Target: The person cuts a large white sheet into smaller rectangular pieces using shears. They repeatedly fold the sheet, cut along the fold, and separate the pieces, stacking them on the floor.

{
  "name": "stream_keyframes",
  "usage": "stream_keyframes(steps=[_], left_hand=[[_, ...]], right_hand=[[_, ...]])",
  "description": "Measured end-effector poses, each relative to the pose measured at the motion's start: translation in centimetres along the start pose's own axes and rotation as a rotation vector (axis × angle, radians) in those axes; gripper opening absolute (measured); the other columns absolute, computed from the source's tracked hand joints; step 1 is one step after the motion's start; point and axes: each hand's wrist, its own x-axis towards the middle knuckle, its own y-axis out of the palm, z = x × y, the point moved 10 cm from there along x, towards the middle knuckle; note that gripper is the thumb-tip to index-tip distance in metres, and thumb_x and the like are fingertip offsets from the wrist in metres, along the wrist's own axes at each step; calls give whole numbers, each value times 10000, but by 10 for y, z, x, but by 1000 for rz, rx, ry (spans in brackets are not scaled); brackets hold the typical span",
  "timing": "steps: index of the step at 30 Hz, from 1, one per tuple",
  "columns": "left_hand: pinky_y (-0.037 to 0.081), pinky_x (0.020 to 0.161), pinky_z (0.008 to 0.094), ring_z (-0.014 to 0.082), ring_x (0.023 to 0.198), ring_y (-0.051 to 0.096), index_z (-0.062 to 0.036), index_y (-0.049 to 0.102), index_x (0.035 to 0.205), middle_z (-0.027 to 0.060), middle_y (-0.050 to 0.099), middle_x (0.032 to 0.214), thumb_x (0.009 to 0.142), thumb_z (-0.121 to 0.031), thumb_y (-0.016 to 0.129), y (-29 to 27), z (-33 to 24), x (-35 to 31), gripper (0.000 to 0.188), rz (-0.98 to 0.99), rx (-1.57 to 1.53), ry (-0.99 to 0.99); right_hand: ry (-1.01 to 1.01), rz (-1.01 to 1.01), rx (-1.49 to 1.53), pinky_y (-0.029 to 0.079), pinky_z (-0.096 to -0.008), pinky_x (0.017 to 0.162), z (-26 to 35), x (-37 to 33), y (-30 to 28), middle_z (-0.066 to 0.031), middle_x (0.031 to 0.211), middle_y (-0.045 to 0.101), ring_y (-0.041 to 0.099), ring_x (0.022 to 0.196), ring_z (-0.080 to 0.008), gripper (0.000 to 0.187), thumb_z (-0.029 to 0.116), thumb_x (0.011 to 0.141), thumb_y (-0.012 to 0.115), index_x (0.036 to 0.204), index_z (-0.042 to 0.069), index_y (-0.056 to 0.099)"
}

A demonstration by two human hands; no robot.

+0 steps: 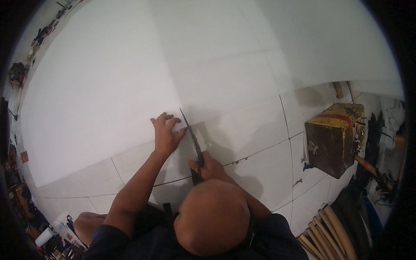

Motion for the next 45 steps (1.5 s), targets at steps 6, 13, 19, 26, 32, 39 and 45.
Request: stream_keyframes(steps=[6, 13, 19, 26, 32, 39, 45], left_hand=[[182, 1061, 700, 392, 1257, 421, -134, 649, 985, 128, 538, 1172, 741, -216, 791, 3, 1, -1, 294, -22, 17, 37], [148, 1070, 717, 386, 1271, 427, -148, 675, 966, 109, 559, 1126, 763, -202, 765, 5, 0, -5, 228, -44, 25, 68], [141, 1072, 722, 392, 1277, 425, -144, 665, 941, 94, 561, 1096, 793, -163, 734, 3, 5, -7, 164, -45, -68, 84], [129, 1068, 728, 390, 1293, 412, -134, 638, 962, 86, 561, 1092, 798, -117, 716, 1, 7, -8, 182, -3, -94, 133], [116, 1067, 730, 390, 1312, 393, -121, 601, 993, 90, 553, 1092, 782, -75, 698, 3, 10, -9, 237, 48, -116, 142], [125, 1050, 746, 395, 1316, 395, -116, 584, 1005, 96, 547, 1083, 783, -81, 677, 3, 8, -10, 243, 80, -136, 153], [138, 1047, 747, 401, 1303, 410, -115, 589, 990, 110, 541, 1063, 776, -88, 674, 1, 10, -11, 232, 106, -140, 151]], right_hand=[[-72, -30, 22, 459, -457, 843, 0, 5, 3, -231, 939, 648, 622, 951, -417, 629, 591, 859, 613, 1068, 5, 522], [-52, -109, -30, 470, -444, 786, -1, 12, -4, -211, 872, 658, 641, 857, -378, 540, 530, 868, 640, 963, 3, 576], [-113, -189, 49, 446, -371, 650, 4, 10, -2, -107, 687, 572, 545, 680, -231, 362, 349, 897, 675, 815, 17, 556], [-316, -237, 58, 401, -308, 570, 21, 61, -8, -22, 632, 509, 474, 613, -111, 388, 391, 910, 661, 875, 20, 551], [-178, -189, -8, 452, -423, 696, 58, 79, -21, -185, 749, 616, 595, 733, -327, 526, 500, 884, 641, 827, -20, 584], [-297, -171, 139, 374, -274, 467, 52, 105, -23, 14, 574, 453, 471, 523, -102, 495, 527, 893, 637, 752, 70, 511], [-226, -157, 149, 372, -258, 434, 90, 149, -31, 9, 560, 454, 471, 482, -96, 514, 553, 889, 627, 718, 88, 490]])
